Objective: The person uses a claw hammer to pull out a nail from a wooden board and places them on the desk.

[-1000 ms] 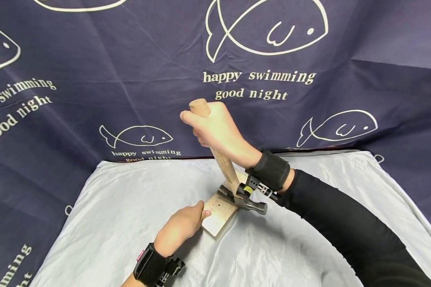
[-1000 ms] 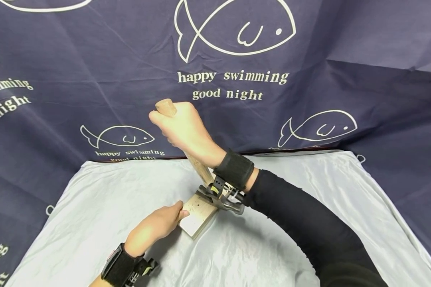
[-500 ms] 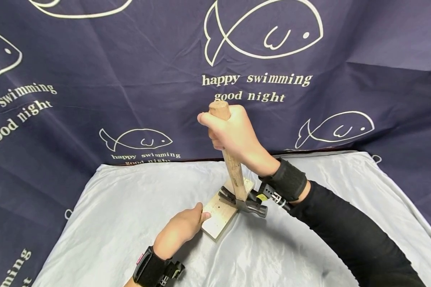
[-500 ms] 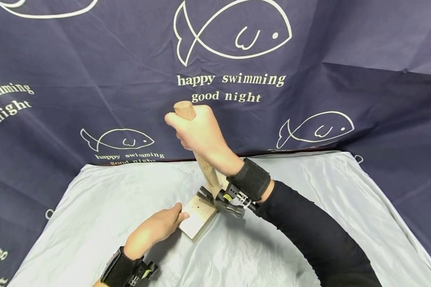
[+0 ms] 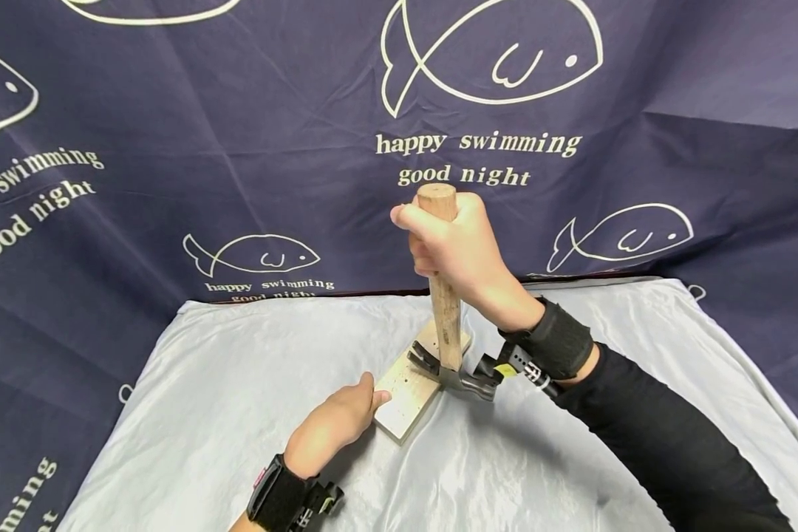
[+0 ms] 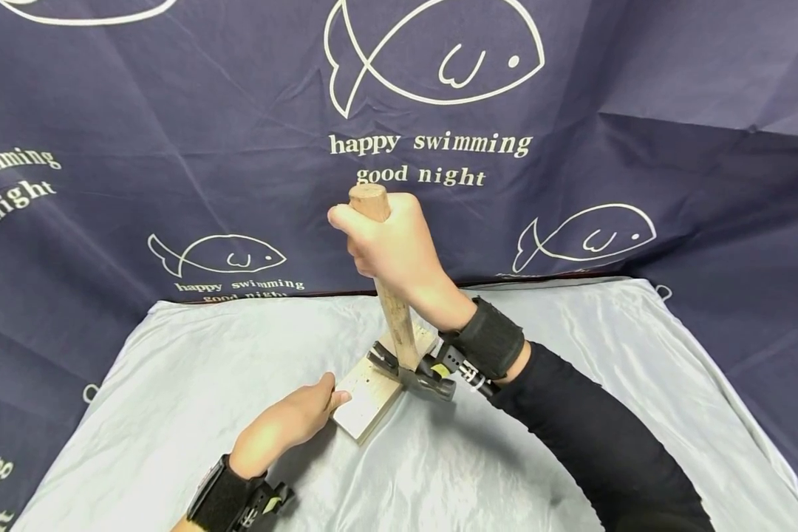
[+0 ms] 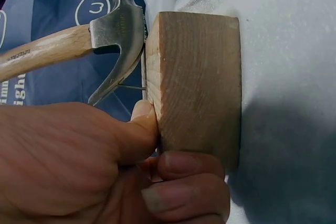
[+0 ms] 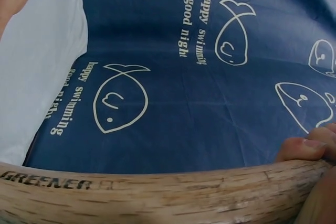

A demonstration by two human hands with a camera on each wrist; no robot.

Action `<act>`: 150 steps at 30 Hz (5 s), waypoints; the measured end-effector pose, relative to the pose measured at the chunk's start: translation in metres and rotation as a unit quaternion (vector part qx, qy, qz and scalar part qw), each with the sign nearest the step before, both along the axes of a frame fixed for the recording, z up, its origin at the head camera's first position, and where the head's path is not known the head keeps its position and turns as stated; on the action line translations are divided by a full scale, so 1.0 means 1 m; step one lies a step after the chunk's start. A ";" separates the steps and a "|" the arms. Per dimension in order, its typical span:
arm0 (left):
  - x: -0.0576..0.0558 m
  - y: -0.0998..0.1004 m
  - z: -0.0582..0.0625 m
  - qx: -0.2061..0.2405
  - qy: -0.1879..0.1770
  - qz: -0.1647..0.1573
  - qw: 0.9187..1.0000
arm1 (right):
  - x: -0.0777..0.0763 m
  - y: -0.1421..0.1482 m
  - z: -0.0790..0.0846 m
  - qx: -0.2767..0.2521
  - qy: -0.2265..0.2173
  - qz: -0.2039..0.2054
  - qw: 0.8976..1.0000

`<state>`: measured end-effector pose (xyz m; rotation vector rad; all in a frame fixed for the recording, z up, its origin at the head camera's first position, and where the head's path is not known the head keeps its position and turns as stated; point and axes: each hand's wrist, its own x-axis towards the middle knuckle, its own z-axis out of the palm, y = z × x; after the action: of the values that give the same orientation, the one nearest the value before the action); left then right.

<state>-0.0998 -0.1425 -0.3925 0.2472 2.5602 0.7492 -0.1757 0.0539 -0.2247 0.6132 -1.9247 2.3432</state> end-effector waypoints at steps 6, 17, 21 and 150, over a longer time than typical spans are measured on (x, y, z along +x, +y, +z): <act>0.000 -0.002 -0.001 -0.005 0.016 -0.004 1.000 | 0.004 0.012 -0.001 -0.016 0.008 -0.005 1.000; 0.000 -0.003 -0.001 -0.018 0.012 -0.009 1.000 | 0.008 0.026 -0.004 -0.062 -0.002 -0.002 0.998; 0.001 -0.005 -0.002 -0.003 0.021 -0.019 1.000 | 0.006 0.030 -0.005 -0.074 0.000 -0.004 0.997; -0.008 0.021 0.010 0.176 0.270 -0.238 0.916 | 0.069 0.085 0.007 -0.157 0.091 0.085 0.980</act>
<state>-0.1078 -0.1220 -0.3821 1.3040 2.6420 1.0442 -0.1067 0.1389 -0.2178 0.9524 -1.4395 2.5136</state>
